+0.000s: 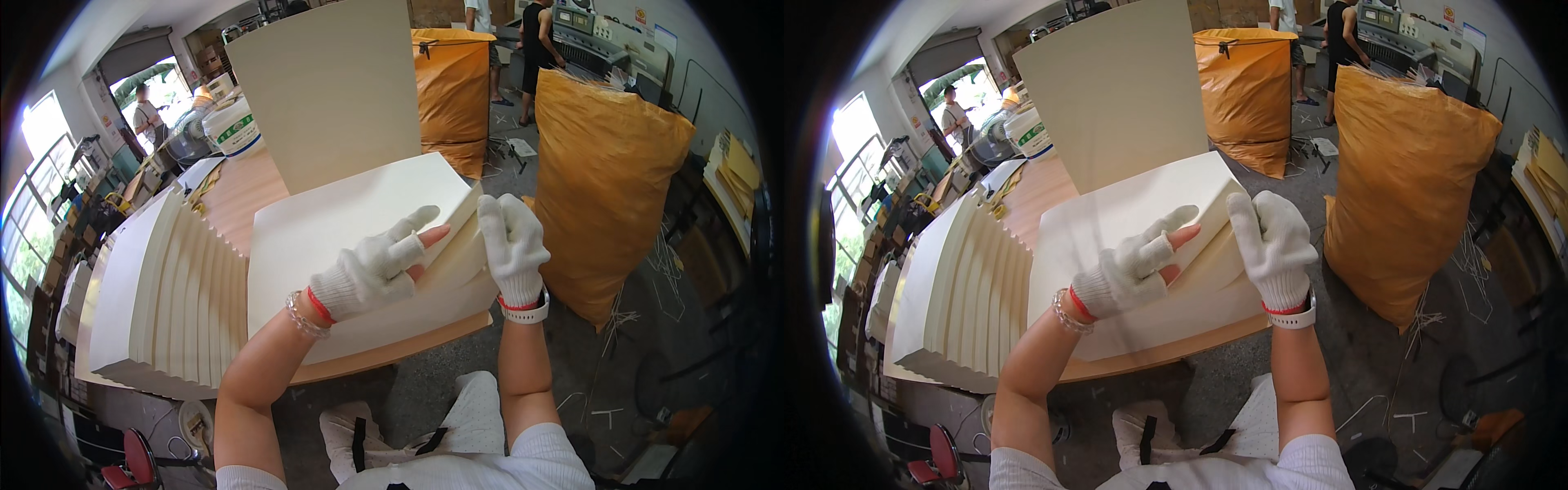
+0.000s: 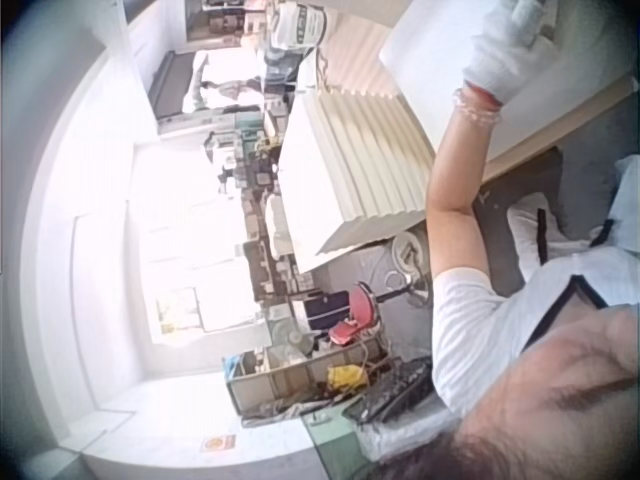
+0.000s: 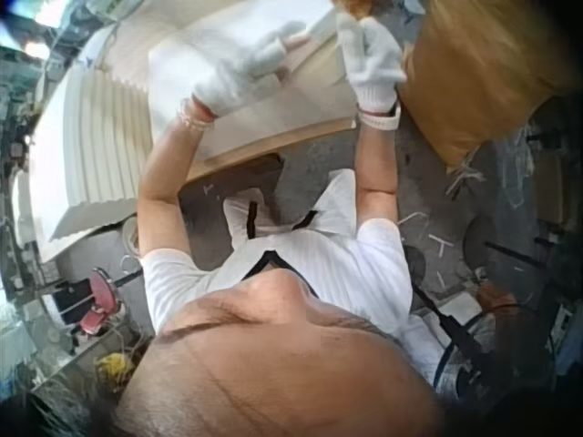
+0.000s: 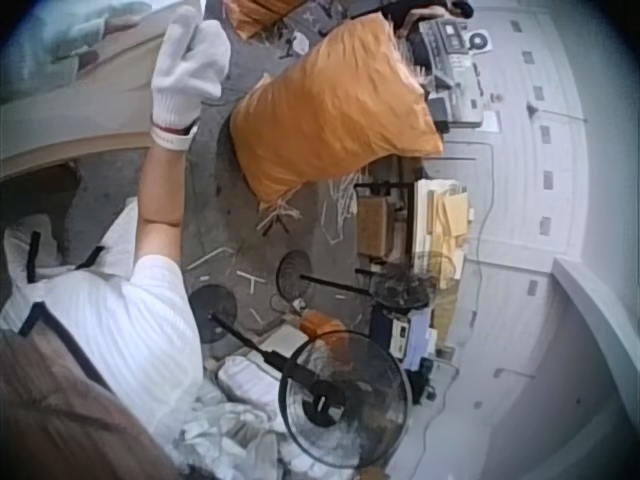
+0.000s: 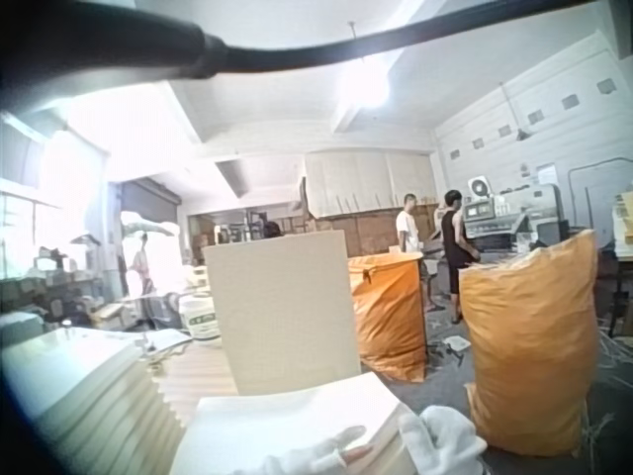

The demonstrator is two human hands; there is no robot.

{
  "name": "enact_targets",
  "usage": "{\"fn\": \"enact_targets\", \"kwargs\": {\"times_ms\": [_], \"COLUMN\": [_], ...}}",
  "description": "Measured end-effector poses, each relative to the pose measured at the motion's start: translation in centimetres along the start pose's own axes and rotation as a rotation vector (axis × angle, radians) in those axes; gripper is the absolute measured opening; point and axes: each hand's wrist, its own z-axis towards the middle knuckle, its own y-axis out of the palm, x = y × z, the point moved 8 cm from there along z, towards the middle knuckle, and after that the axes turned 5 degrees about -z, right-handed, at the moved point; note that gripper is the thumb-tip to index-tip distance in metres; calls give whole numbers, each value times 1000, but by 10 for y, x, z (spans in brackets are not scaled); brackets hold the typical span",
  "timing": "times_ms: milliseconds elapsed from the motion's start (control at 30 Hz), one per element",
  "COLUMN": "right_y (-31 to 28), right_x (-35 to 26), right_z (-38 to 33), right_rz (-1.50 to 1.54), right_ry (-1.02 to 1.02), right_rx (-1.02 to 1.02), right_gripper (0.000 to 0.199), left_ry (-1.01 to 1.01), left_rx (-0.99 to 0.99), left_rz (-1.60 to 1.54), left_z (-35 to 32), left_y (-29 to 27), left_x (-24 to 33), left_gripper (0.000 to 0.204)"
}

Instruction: The person fans a stack of paper sheets to align them, checks the edges, and then places the stack onto a larger pile on a workbench.

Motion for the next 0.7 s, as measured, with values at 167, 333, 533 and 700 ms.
{"fn": "enact_targets", "kwargs": {"times_ms": [167, 333, 533, 700], "right_y": [2, 2, -1, 2], "right_x": [-5, -10, -5, 1], "right_z": [-2, -6, -1, -3], "right_rz": [-106, -227, 16, -14], "right_ry": [-94, -220, -33, -8], "right_rx": [64, 154, 52, 72], "right_gripper": [14, 10, 5, 4], "left_ry": [-35, 149, 187, 126], "left_rx": [-14, 141, 137, 44], "left_rz": [209, 222, 303, 328], "left_z": [3, -1, -3, 2], "left_y": [-4, -5, -7, -4], "left_x": [12, 6, 18, 9], "left_gripper": [32, 41, 44, 41]}}
